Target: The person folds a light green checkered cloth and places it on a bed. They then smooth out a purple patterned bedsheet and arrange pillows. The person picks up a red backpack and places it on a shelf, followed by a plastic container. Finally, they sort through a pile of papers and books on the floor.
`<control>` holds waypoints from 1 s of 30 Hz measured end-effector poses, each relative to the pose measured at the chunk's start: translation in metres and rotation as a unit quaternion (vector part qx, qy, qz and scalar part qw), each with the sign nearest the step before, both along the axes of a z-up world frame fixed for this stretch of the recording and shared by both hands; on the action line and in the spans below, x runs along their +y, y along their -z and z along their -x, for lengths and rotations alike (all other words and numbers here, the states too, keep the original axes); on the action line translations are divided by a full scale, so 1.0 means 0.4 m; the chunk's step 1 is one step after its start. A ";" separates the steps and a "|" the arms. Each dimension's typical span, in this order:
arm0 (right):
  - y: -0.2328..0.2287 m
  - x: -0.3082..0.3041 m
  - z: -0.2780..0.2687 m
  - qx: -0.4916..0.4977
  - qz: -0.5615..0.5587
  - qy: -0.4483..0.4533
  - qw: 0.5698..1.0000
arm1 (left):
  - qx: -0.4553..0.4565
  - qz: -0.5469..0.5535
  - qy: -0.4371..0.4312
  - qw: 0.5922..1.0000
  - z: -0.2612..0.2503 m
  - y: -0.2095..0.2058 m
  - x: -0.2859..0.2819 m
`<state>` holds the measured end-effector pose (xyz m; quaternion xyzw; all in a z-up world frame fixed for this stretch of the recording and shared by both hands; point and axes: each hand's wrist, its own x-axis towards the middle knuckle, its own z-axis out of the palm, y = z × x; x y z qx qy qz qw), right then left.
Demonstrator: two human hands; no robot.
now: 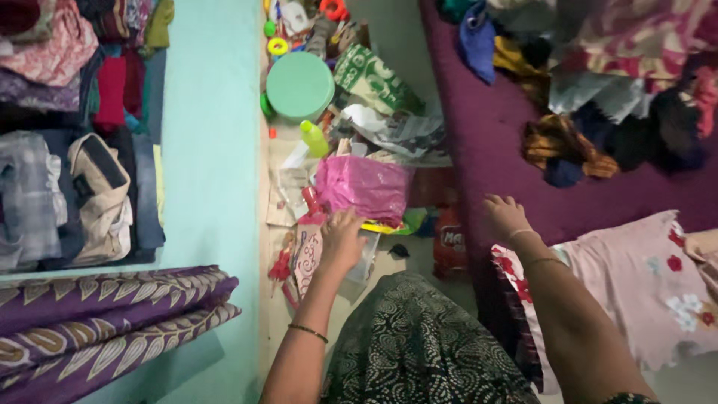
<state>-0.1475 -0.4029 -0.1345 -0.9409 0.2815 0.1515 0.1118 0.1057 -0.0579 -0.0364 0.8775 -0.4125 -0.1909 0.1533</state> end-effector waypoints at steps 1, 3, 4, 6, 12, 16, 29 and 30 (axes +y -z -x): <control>0.004 0.012 -0.018 0.016 -0.007 0.005 1.000 | -0.004 -0.011 -0.014 1.000 -0.017 0.011 0.011; 0.029 0.040 -0.046 0.050 -0.021 0.014 0.998 | -0.022 0.005 -0.043 0.999 -0.035 0.040 0.042; 0.045 0.047 -0.050 0.028 -0.031 0.003 0.999 | -0.030 0.014 -0.059 0.998 -0.038 0.056 0.058; 0.089 0.067 -0.063 -0.017 -0.054 -0.020 0.998 | -0.011 0.013 -0.092 0.996 -0.037 0.093 0.092; 0.186 0.138 -0.172 0.076 -0.089 -0.075 0.990 | -0.010 0.012 -0.176 0.984 0.023 0.192 0.223; 0.319 0.188 -0.200 0.036 -0.096 -0.143 0.984 | 0.015 -0.027 -0.242 0.970 0.095 0.241 0.317; 0.755 0.505 -0.249 -0.047 -0.415 0.161 0.894 | 0.051 -0.023 -0.258 0.964 0.195 0.477 0.483; 0.804 0.535 -0.251 -0.050 -0.413 0.168 0.894 | 0.056 -0.021 -0.254 0.965 0.198 0.517 0.489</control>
